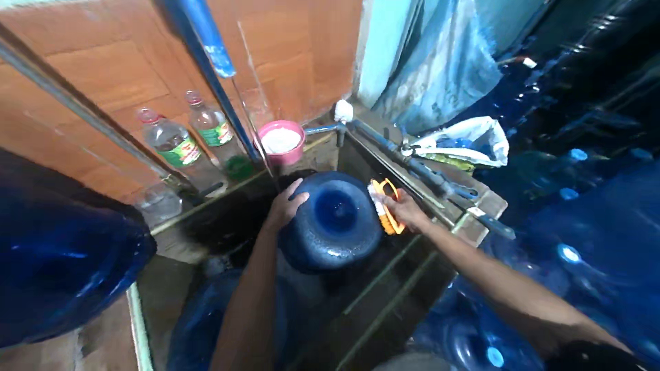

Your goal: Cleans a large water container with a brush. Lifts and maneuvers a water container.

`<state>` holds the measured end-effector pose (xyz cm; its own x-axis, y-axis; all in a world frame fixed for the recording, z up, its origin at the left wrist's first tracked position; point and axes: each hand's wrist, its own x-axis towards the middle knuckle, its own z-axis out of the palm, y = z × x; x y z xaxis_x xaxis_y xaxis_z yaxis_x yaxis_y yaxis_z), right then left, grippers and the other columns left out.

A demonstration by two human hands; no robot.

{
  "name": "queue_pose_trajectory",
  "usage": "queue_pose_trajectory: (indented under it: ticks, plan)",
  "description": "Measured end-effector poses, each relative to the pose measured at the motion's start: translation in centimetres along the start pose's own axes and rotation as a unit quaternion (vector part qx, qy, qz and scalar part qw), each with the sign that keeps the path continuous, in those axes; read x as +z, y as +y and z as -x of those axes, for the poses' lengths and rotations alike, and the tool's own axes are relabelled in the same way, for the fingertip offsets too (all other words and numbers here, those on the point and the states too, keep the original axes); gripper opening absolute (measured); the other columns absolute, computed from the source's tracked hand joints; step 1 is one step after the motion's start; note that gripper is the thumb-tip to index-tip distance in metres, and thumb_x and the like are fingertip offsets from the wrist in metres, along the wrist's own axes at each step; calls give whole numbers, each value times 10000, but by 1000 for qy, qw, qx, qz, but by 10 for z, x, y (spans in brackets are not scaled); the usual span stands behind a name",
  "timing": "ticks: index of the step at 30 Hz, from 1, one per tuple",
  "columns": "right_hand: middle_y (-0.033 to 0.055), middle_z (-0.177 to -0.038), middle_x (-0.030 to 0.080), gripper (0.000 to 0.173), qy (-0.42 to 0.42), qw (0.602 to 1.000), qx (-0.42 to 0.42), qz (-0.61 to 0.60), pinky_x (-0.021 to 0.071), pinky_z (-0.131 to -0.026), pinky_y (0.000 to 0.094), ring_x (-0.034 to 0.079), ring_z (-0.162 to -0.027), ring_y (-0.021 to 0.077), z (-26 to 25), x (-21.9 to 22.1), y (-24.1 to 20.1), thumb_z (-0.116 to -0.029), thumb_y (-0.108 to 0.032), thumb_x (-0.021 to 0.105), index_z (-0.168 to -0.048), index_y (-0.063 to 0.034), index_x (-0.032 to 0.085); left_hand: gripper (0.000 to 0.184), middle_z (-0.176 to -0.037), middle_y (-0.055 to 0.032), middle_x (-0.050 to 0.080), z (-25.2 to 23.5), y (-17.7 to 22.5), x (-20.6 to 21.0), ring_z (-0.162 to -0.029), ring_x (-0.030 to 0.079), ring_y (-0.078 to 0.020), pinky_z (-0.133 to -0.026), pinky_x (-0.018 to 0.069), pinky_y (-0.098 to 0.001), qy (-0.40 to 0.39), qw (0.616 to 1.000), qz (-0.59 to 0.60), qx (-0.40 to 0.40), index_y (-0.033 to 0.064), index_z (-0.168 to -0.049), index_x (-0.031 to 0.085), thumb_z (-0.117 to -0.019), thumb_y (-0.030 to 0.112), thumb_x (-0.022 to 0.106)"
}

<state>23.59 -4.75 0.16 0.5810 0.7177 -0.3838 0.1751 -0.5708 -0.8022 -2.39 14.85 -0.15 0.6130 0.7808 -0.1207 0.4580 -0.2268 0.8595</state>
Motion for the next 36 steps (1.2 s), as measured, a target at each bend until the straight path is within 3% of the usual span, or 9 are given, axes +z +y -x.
queue_pose_trajectory:
  ticks: [4, 6, 10, 17, 24, 26, 30, 34, 36]
  plan:
    - [80, -917, 620, 441, -28, 981, 53, -185, 529, -611, 269, 607, -680, 106, 29, 20, 18, -1044, -349, 606, -1307, -17, 483, 490, -1341, -278, 607, -15, 19, -9, -1260, 568, -460, -1052, 415, -655, 67, 987, -136, -60, 23, -1397, 575, -1069, 384, 531]
    - [85, -909, 608, 427, -19, 976, 39, -212, 524, -605, 277, 599, -675, 114, 37, 32, 19, -1040, -334, 616, -1288, -14, 480, 777, -1458, -368, 450, 9, 23, -5, -1328, 476, -531, -1084, 389, -669, 102, 981, -122, -115, -14, -1535, 378, -975, 428, 685]
    - [105, -932, 612, 417, 22, 976, 0, -217, 554, -651, 308, 626, -727, 130, 35, 41, 22, -1024, -295, 642, -1255, 17, 489, 1131, -1605, -297, 283, 69, 10, 21, -1454, 372, -401, -1156, 370, -529, 167, 978, -21, -121, 15, -1622, 148, -804, 354, 852]
    - [69, -858, 604, 393, 46, 983, 6, -178, 527, -573, 267, 595, -634, 94, 34, 35, 29, -1035, -327, 620, -1209, 0, 490, 1186, -1630, -261, 257, 88, -16, 38, -1450, 393, -315, -1145, 400, -450, 171, 977, 107, -68, 23, -1617, 153, -738, 370, 869]
    - [69, -855, 603, 383, 71, 989, 2, -126, 537, -593, 285, 597, -646, 92, 49, 32, 36, -1038, -314, 614, -1216, 6, 504, 1343, -1673, -246, 137, 89, -17, 38, -1520, 277, -321, -1194, 345, -449, 112, 984, 105, -86, 69, -1639, 83, -653, 370, 943]
    - [103, -915, 609, 420, 69, 996, -30, -46, 544, -681, 333, 612, -733, 128, 48, 28, 29, -1026, -313, 631, -1236, 25, 500, 1352, -1666, -255, 155, 89, -16, 38, -1515, 288, -323, -1194, 347, -446, 105, 985, 102, -97, 62, -1639, 61, -660, 385, 937]
    - [324, -1188, 662, 718, 38, 969, -68, 234, 493, -975, 636, 658, -1121, 476, 37, 28, -30, -1003, -419, 650, -1489, 45, 395, 1303, -1657, -244, 197, 89, -19, 37, -1497, 326, -300, -1188, 355, -423, 102, 986, 108, -82, 46, -1631, 75, -692, 393, 909]
    - [296, -1110, 697, 737, 29, 930, -116, 348, 521, -913, 648, 678, -1069, 498, 12, 85, -107, -1002, -474, 632, -1510, -7, 374, 1252, -1663, -250, 176, 77, -16, 35, -1516, 290, -297, -1207, 322, -416, 80, 988, 120, -57, 38, -1630, 84, -724, 327, 899]
    - [268, -1067, 707, 712, -45, 925, -198, 321, 540, -887, 643, 694, -1022, 466, 16, 120, -127, -984, -441, 669, -1491, -21, 398, 1113, -1589, -267, 331, 66, -18, 23, -1449, 400, -296, -1182, 367, -412, 59, 994, 87, -38, -9, -1598, 195, -768, 291, 873]
